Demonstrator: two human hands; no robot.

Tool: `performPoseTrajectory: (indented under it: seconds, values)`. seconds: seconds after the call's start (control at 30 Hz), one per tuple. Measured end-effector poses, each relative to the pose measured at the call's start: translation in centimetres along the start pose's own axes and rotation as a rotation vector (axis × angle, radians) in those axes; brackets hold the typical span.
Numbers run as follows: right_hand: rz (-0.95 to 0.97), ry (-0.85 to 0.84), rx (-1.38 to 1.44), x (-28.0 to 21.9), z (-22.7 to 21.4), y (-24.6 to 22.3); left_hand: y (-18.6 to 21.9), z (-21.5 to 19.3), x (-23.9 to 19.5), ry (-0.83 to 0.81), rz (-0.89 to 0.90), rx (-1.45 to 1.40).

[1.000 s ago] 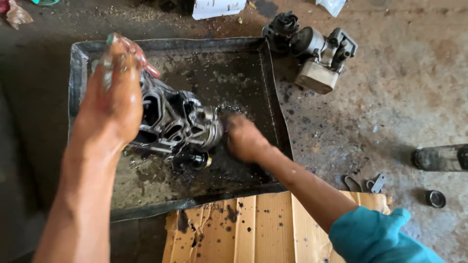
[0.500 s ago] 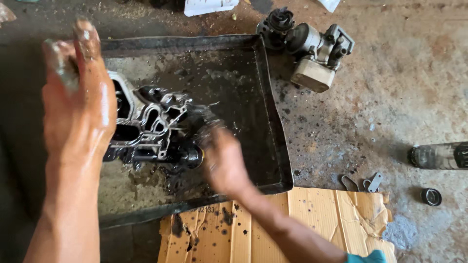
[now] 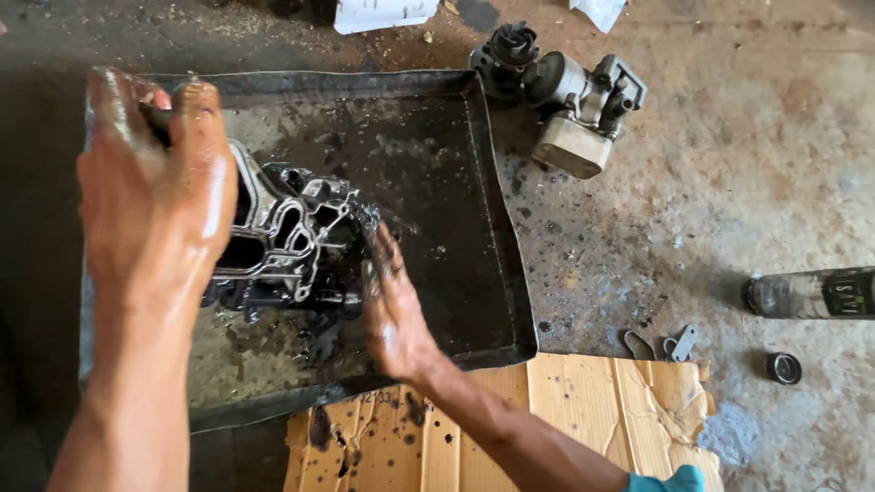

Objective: The person scrubs a disassembled engine cylinder head with a wire brush and solvent in a metal tray. They repeatedly rotate and reposition the part to clean multiple surfaces and crevices.

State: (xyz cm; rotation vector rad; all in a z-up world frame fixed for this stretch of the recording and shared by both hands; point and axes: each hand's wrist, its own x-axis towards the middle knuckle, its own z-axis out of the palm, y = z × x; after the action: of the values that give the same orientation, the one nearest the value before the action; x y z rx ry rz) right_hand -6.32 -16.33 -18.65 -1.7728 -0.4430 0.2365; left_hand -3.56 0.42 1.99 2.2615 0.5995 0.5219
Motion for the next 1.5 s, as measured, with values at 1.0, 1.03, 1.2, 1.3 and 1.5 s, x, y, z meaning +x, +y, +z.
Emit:
performPoseTrajectory:
  seconds: [1.0, 1.03, 1.2, 1.3, 1.5]
  values:
    - [0.221, 0.163, 0.172, 0.5, 4.0, -3.0, -2.6, 5.1, 3.1, 0.133, -0.115, 0.501]
    - [0.128, 0.165, 0.140, -0.9, 4.8, -2.7, -3.3, 4.9, 2.9, 0.145, -0.153, 0.487]
    - [-0.100, 0.221, -0.136, -0.3, 7.6, 1.6, -5.9, 4.5, 2.4, 0.182, -0.182, 0.519]
    - [0.104, 0.161, 0.496, 3.4, 8.5, 5.5, -6.4, 3.9, 0.8, 0.215, -0.131, 0.498]
    - [-0.517, 0.198, -0.527, 1.0, 8.2, 10.8, -4.6, 3.1, -0.6, 0.263, -0.089, 0.512]
